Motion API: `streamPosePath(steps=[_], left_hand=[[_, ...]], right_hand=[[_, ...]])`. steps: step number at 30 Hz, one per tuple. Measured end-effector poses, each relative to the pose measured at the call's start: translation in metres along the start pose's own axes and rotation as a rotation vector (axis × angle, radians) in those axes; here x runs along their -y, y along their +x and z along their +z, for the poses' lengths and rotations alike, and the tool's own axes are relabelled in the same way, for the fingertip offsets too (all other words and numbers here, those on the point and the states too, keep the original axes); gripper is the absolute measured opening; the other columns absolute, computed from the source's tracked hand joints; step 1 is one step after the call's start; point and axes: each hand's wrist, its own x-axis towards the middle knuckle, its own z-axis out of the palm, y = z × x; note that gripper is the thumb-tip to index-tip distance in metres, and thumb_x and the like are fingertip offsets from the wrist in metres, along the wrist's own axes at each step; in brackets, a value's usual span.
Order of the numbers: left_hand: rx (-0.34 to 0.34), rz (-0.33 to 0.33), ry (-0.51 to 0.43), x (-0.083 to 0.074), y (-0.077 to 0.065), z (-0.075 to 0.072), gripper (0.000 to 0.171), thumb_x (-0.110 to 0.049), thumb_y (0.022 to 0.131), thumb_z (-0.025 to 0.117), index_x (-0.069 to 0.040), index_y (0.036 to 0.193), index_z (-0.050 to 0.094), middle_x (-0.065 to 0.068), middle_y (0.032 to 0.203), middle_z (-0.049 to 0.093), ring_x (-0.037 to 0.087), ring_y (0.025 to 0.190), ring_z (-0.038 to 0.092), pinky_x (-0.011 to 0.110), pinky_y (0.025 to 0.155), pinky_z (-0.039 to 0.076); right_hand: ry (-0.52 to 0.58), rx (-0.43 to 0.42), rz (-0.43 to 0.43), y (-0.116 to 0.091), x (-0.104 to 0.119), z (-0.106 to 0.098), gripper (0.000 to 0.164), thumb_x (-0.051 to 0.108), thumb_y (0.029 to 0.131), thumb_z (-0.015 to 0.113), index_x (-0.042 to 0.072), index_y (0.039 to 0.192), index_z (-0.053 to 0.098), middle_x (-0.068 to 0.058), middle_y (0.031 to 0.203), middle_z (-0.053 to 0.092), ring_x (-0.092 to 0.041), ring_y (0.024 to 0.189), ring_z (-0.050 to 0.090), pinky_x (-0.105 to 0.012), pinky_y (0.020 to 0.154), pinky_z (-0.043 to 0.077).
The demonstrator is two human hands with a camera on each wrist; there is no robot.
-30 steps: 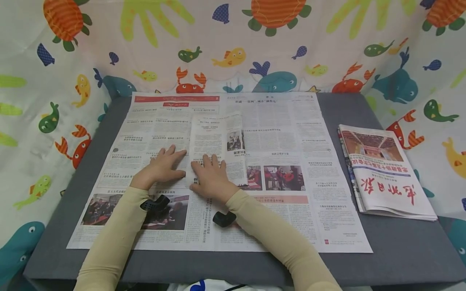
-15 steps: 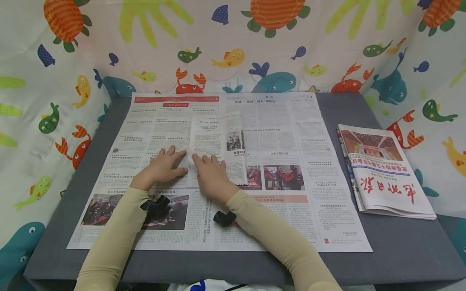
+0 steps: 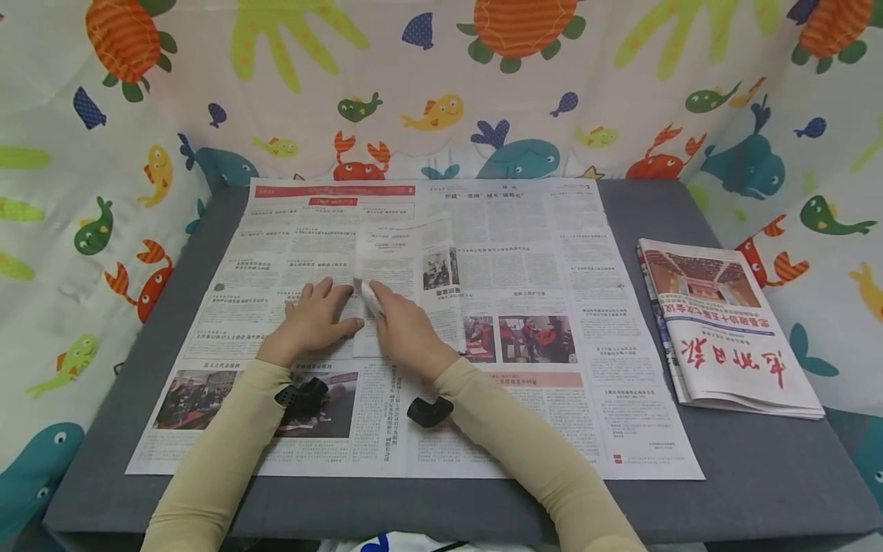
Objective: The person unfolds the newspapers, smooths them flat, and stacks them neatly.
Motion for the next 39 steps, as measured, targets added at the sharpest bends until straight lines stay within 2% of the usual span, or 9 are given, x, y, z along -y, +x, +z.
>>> streamPosePath(steps=[5,8,11,18,22,25,28,32,39], left_hand=[[0.014,-0.008,0.013,-0.002,0.002,0.004,0.078,-0.050,0.098,0.060,-0.019,0.162,0.029,0.026,0.167,0.020,0.059,0.152,0.012,0.085,0.109,0.017],[0.033,-0.004,0.020,-0.004,0.002,0.004,0.075,-0.050,0.099,0.059,-0.023,0.163,0.029,0.026,0.168,0.018,0.059,0.153,0.010,0.085,0.109,0.015],[0.051,0.000,0.021,-0.005,0.002,0.006,0.072,-0.050,0.100,0.057,-0.025,0.162,0.030,0.027,0.168,0.016,0.060,0.153,0.008,0.085,0.110,0.014],[0.069,-0.011,0.026,-0.005,0.001,0.006,0.072,-0.051,0.101,0.056,-0.027,0.163,0.028,0.026,0.169,0.012,0.059,0.153,0.005,0.085,0.111,0.012],[0.071,-0.015,0.027,-0.005,0.000,0.004,0.071,-0.051,0.101,0.055,-0.027,0.163,0.029,0.026,0.169,0.011,0.058,0.154,0.005,0.085,0.111,0.011],[0.072,-0.018,0.027,-0.004,0.000,0.002,0.072,-0.051,0.101,0.056,-0.027,0.163,0.029,0.027,0.169,0.011,0.059,0.153,0.004,0.085,0.111,0.011],[0.069,-0.023,0.024,-0.003,-0.001,0.001,0.072,-0.051,0.100,0.056,-0.026,0.162,0.029,0.027,0.169,0.011,0.059,0.153,0.004,0.085,0.111,0.010],[0.063,-0.022,0.025,-0.002,-0.001,0.001,0.072,-0.050,0.100,0.057,-0.026,0.162,0.030,0.027,0.169,0.011,0.060,0.153,0.004,0.086,0.110,0.009],[0.058,-0.017,0.013,-0.003,-0.001,0.001,0.073,-0.050,0.100,0.057,-0.026,0.162,0.030,0.026,0.169,0.011,0.059,0.153,0.002,0.085,0.111,0.008]], right_hand=[[0.121,-0.057,-0.002,-0.001,-0.005,-0.006,0.056,0.006,0.104,0.050,0.004,0.158,0.035,-0.024,0.148,0.056,-0.038,0.125,0.065,-0.050,0.097,0.055],[0.157,-0.091,0.032,-0.001,-0.008,-0.017,0.057,0.008,0.104,0.050,0.005,0.158,0.034,-0.025,0.147,0.056,-0.038,0.123,0.065,-0.050,0.094,0.056],[0.190,-0.135,0.086,-0.003,-0.012,-0.032,0.059,0.009,0.102,0.051,0.009,0.159,0.034,-0.026,0.145,0.057,-0.039,0.118,0.066,-0.049,0.086,0.058],[0.301,-0.248,0.184,-0.016,-0.030,-0.072,0.064,0.006,0.098,0.056,0.015,0.158,0.037,-0.024,0.143,0.059,-0.039,0.118,0.067,-0.048,0.084,0.059],[0.334,-0.334,0.211,-0.030,-0.049,-0.092,0.066,0.004,0.095,0.059,0.014,0.157,0.037,-0.026,0.131,0.065,-0.038,0.103,0.070,-0.036,0.075,0.057],[0.381,-0.369,0.233,-0.043,-0.065,-0.105,0.073,0.004,0.095,0.060,0.013,0.160,0.031,-0.026,0.127,0.067,-0.032,0.099,0.071,-0.024,0.071,0.054],[0.451,-0.374,0.277,-0.057,-0.078,-0.116,0.080,0.004,0.094,0.061,0.016,0.163,0.022,-0.027,0.128,0.066,-0.017,0.097,0.072,-0.018,0.070,0.055],[0.515,-0.359,0.352,-0.077,-0.090,-0.125,0.090,0.006,0.094,0.063,0.022,0.165,0.011,-0.027,0.130,0.062,0.002,0.089,0.068,-0.018,0.071,0.057],[0.566,-0.297,0.501,-0.103,-0.116,-0.133,0.099,0.015,0.098,0.063,0.024,0.165,-0.010,-0.027,0.150,0.048,0.003,0.096,0.064,-0.020,0.073,0.058]])
